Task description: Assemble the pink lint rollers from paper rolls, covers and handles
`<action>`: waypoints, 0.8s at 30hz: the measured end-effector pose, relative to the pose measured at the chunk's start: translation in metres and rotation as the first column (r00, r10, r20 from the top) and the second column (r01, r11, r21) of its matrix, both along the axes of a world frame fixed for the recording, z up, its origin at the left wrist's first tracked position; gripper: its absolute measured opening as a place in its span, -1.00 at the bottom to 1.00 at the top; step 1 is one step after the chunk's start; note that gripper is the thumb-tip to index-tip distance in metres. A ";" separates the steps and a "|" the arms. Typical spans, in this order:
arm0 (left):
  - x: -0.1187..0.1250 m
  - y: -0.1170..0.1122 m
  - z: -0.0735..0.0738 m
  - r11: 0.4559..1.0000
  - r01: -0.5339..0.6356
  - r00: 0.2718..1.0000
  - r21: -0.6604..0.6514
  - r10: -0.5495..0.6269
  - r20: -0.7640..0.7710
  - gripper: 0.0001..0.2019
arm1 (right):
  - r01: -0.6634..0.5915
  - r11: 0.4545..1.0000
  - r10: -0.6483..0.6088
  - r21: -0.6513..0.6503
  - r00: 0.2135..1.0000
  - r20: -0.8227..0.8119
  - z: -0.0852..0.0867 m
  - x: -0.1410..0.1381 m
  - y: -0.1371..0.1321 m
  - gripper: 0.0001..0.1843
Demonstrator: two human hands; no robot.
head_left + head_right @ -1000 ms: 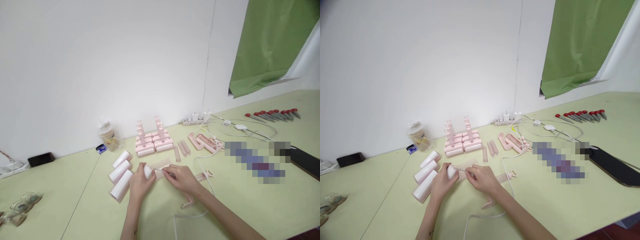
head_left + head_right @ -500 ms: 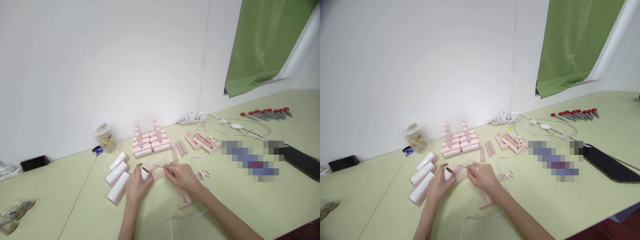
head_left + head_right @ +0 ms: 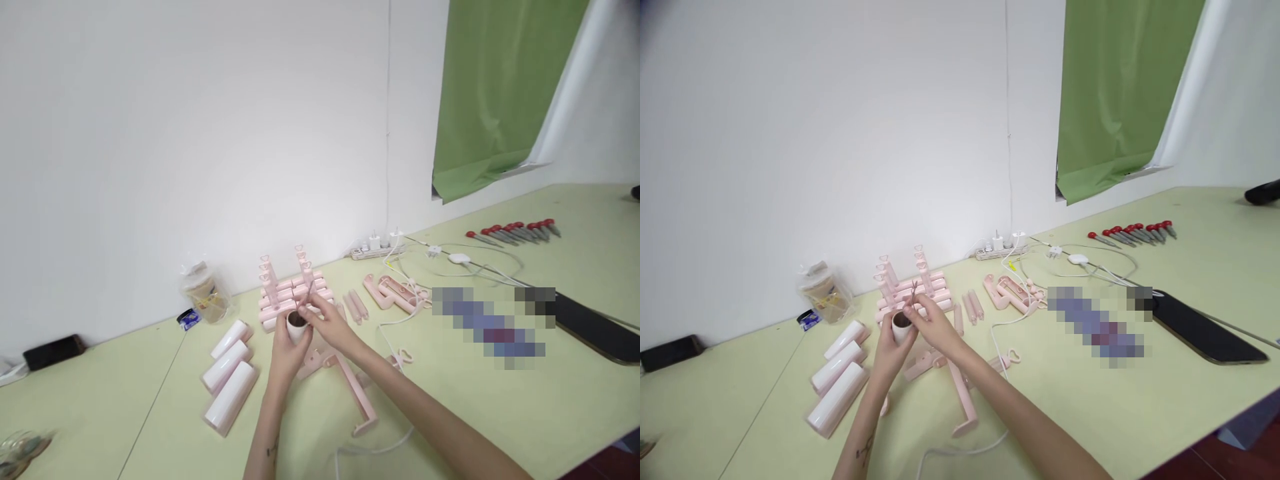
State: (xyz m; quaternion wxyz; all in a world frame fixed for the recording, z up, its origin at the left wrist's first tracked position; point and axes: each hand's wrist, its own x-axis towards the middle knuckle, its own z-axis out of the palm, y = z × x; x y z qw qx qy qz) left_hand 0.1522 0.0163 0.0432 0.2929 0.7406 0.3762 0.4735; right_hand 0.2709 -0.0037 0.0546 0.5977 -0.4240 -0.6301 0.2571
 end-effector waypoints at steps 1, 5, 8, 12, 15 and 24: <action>0.001 0.003 0.000 1.000 -0.005 0.999 -0.008 0.006 0.042 -0.75 | 0.001 1.000 0.000 -0.014 1.000 0.011 -0.006 0.000 0.001 -0.73; 0.000 0.012 -0.003 0.992 -0.091 0.972 -0.083 0.106 0.211 -0.70 | -0.043 0.992 0.053 -0.119 0.995 0.085 -0.033 0.006 -0.003 -0.45; 0.000 0.015 -0.005 0.983 -0.131 0.937 -0.126 0.164 0.310 -0.67 | -0.080 0.981 0.112 -0.175 0.976 0.185 -0.045 0.004 -0.007 -0.35; 0.001 0.013 0.000 0.979 -0.174 0.891 -0.108 0.203 0.406 -0.64 | -0.024 0.985 0.069 -0.170 0.962 0.264 -0.049 -0.008 -0.003 -0.59; -0.012 0.008 0.011 0.971 -0.235 0.843 -0.045 0.227 0.488 -0.62 | 0.047 0.987 0.004 -0.153 0.950 0.313 -0.048 -0.010 -0.001 -0.78; -0.093 -0.027 0.017 0.889 -0.458 0.714 0.022 0.353 0.605 -0.57 | 0.052 0.988 0.054 -0.149 0.775 0.629 -0.024 -0.041 -0.017 -0.79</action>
